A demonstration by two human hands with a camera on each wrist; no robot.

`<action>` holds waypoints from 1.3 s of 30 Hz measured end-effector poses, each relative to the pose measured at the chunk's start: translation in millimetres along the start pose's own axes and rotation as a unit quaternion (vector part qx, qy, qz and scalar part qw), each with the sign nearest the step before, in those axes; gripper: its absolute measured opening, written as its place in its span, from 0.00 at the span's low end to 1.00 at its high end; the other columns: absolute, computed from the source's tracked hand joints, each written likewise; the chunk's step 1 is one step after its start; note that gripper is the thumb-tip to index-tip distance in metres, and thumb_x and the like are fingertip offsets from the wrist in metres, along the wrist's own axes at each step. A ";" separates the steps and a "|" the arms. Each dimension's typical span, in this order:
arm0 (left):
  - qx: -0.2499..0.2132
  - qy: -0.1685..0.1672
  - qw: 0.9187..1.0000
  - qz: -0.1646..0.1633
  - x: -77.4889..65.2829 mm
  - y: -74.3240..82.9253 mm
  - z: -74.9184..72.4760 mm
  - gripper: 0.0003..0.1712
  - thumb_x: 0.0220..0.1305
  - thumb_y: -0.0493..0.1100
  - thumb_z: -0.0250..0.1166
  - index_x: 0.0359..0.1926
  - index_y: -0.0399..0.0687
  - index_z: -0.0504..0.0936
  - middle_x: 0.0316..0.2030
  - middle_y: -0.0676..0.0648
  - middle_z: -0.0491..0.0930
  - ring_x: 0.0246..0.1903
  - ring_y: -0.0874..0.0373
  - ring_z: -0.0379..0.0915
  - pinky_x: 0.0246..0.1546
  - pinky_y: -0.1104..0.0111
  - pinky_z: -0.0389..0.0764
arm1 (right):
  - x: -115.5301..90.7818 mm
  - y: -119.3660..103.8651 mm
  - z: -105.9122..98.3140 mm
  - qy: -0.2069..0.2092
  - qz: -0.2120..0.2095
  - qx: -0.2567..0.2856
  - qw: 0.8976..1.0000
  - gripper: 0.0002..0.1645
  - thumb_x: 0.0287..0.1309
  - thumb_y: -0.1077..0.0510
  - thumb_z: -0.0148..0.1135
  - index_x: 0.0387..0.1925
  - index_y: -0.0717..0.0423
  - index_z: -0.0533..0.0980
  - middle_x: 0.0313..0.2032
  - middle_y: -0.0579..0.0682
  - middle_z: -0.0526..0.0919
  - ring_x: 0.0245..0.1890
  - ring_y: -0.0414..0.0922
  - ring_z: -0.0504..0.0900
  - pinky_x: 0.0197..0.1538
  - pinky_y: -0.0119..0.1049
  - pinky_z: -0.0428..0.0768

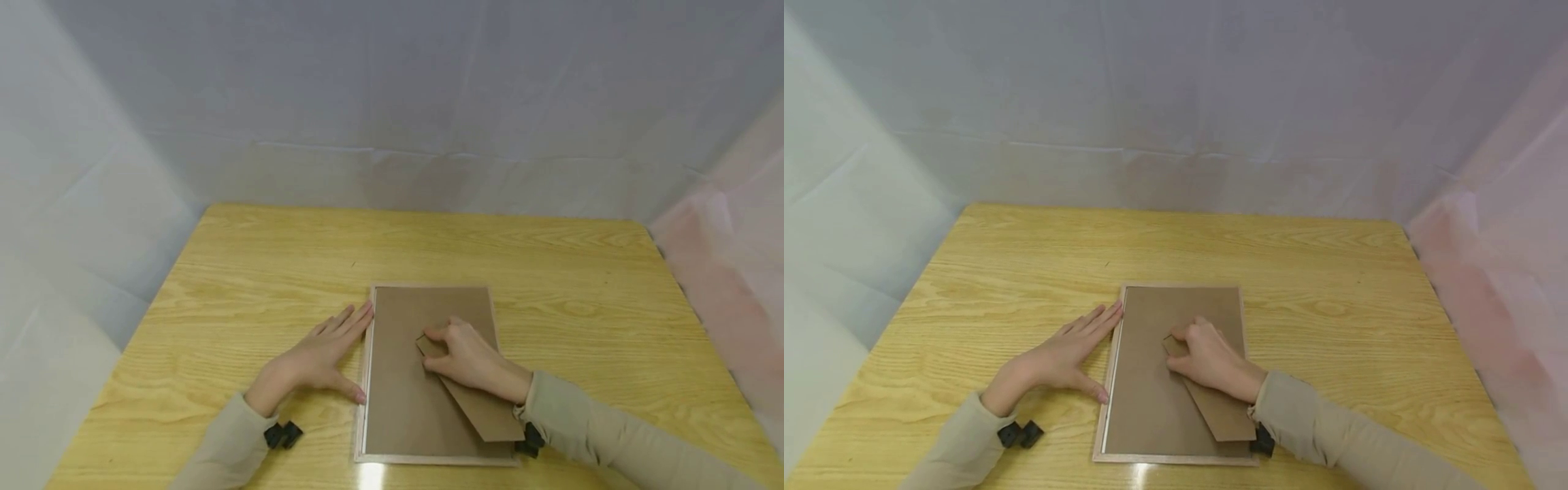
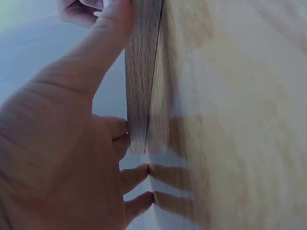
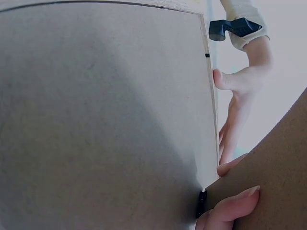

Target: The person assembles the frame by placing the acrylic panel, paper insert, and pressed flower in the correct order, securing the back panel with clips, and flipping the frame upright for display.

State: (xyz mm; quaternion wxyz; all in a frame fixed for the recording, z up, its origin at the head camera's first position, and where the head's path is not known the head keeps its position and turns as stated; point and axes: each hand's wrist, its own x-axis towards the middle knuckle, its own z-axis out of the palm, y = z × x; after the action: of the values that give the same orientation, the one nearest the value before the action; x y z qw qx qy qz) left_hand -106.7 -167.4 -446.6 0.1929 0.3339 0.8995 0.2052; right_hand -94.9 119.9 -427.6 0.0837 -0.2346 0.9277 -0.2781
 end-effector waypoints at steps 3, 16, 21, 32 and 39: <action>0.004 -0.006 1.000 -0.006 0.1 -0.3 0.4 0.80 0.38 0.75 0.72 0.79 0.45 0.35 0.78 0.45 0.29 0.76 0.40 0.27 0.72 0.41 0.40 | -0.3 0.4 -2.1 -0.005 0.001 -0.002 1.000 0.29 0.49 0.58 0.72 0.52 0.69 0.80 0.42 0.66 0.80 0.35 0.46 0.76 0.37 0.41 0.81; 0.006 -0.010 1.000 -0.009 0.6 -0.8 0.5 0.81 0.38 0.76 0.71 0.79 0.46 0.34 0.78 0.46 0.27 0.76 0.42 0.25 0.72 0.42 0.38 | 2.8 -0.1 -4.0 -0.027 0.003 -0.006 1.000 0.29 0.48 0.58 0.71 0.53 0.69 0.80 0.43 0.68 0.80 0.36 0.48 0.76 0.36 0.41 0.80; 0.005 -0.008 1.000 -0.008 0.7 -1.2 1.7 0.81 0.38 0.76 0.71 0.79 0.46 0.33 0.78 0.47 0.27 0.76 0.42 0.25 0.72 0.42 0.39 | 3.7 -0.6 -1.5 -0.032 -0.003 -0.001 0.999 0.29 0.49 0.59 0.70 0.54 0.70 0.79 0.45 0.70 0.80 0.38 0.50 0.78 0.38 0.44 0.81; 0.007 -0.010 1.000 -0.008 0.6 -0.9 1.3 0.81 0.38 0.75 0.71 0.79 0.46 0.33 0.78 0.47 0.26 0.76 0.42 0.24 0.73 0.43 0.38 | -2.3 -1.2 5.8 -0.032 0.020 -0.003 0.999 0.35 0.52 0.55 0.71 0.61 0.67 0.75 0.44 0.64 0.76 0.34 0.47 0.74 0.36 0.43 0.79; 0.007 -0.013 1.000 -0.009 0.9 -0.1 0.6 0.80 0.39 0.75 0.71 0.79 0.46 0.33 0.78 0.47 0.27 0.76 0.42 0.24 0.73 0.43 0.38 | -16.3 -2.6 8.9 -0.021 0.032 -0.054 0.998 0.49 0.51 0.49 0.74 0.69 0.66 0.64 0.57 0.72 0.65 0.24 0.52 0.78 0.24 0.43 0.81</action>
State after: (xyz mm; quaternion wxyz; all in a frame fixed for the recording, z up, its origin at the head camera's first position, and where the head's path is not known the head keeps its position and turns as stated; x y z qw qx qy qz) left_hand -107.1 -166.7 -447.3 0.2042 0.3296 0.9014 0.1926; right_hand -77.1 121.6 -433.2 0.0992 -0.2145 0.9464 -0.2200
